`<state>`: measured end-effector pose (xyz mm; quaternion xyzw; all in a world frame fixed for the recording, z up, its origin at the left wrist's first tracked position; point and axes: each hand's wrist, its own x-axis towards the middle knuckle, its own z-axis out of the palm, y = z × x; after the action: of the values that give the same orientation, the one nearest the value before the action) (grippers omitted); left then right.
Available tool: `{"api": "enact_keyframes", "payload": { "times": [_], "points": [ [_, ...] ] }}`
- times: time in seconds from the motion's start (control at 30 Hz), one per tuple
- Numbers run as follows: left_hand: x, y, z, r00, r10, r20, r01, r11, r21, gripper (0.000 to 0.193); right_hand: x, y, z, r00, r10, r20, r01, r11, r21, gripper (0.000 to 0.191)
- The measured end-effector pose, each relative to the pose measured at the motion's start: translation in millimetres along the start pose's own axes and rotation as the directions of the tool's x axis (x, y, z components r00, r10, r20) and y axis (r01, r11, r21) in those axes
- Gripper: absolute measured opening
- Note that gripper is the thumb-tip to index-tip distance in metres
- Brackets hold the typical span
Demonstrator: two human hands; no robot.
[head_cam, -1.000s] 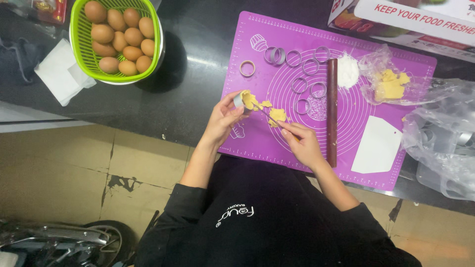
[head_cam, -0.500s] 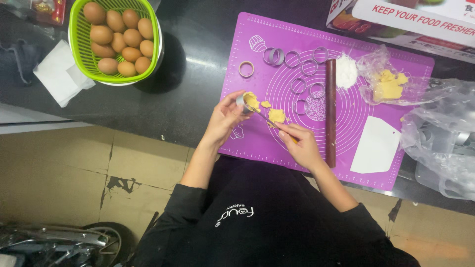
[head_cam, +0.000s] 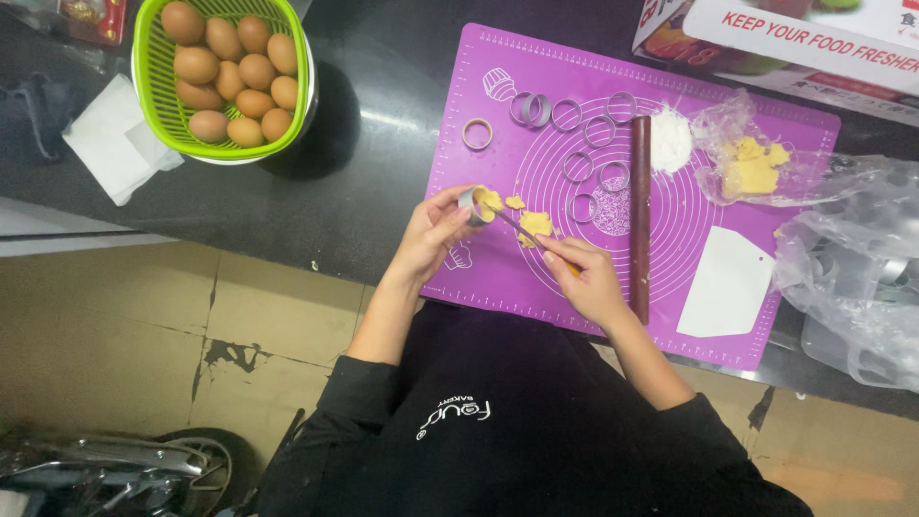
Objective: The person presses yellow dough into a round metal cutter, trims off the excess dough with a small knife, and pushes the shaped dough ring out of the cutter onto the mat. They repeat this cycle, occasionally gathering scraps of dough back together and cutting pieces from the larger dough mass.
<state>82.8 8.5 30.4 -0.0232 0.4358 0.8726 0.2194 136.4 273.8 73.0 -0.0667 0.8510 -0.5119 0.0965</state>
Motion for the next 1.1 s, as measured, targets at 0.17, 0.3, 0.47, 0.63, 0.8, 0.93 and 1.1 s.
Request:
{"api": "enact_keyframes", "payload": {
  "times": [0.17,0.3,0.47,0.63,0.8,0.93,1.1],
  "points": [
    [-1.0,4.3,3.8,0.995,-0.050,-0.082,0.045,0.997,-0.054,0.055,0.6,-3.0,-4.1,0.999,-0.045,-0.004,0.045,0.998,-0.031,0.029],
    [1.4,1.6,8.7,1.000,0.012,-0.011,-0.011,0.998,0.055,0.058,0.7,-5.0,-0.5,0.999,0.029,0.016,-0.028,0.999,-0.040,0.030],
    [0.3,3.5,4.9,0.999,-0.040,0.007,0.040,0.998,-0.051,0.056,2.6,-3.7,-7.4,0.998,-0.068,-0.010,0.068,0.997,-0.021,0.029],
    [1.3,1.1,-0.5,0.997,-0.067,-0.033,0.066,0.997,-0.031,0.050,-0.3,-7.6,-5.2,0.999,-0.034,-0.002,0.034,0.996,-0.078,0.030],
    [0.1,-4.1,-9.7,0.994,-0.105,0.016,0.106,0.993,-0.056,0.044,-0.6,-6.4,-8.4,0.999,-0.045,-0.019,0.043,0.996,-0.077,0.030],
    [-2.6,-1.4,-14.5,0.982,-0.187,0.009,0.186,0.972,-0.142,0.041,0.4,7.2,-7.0,0.997,-0.036,-0.066,0.026,0.990,-0.140,0.030],
    [-6.4,-2.7,-8.8,0.988,-0.136,0.077,0.150,0.959,-0.238,0.038,0.7,28.5,23.0,0.999,-0.034,-0.040,0.019,0.944,-0.330,0.033]
  ]
}}
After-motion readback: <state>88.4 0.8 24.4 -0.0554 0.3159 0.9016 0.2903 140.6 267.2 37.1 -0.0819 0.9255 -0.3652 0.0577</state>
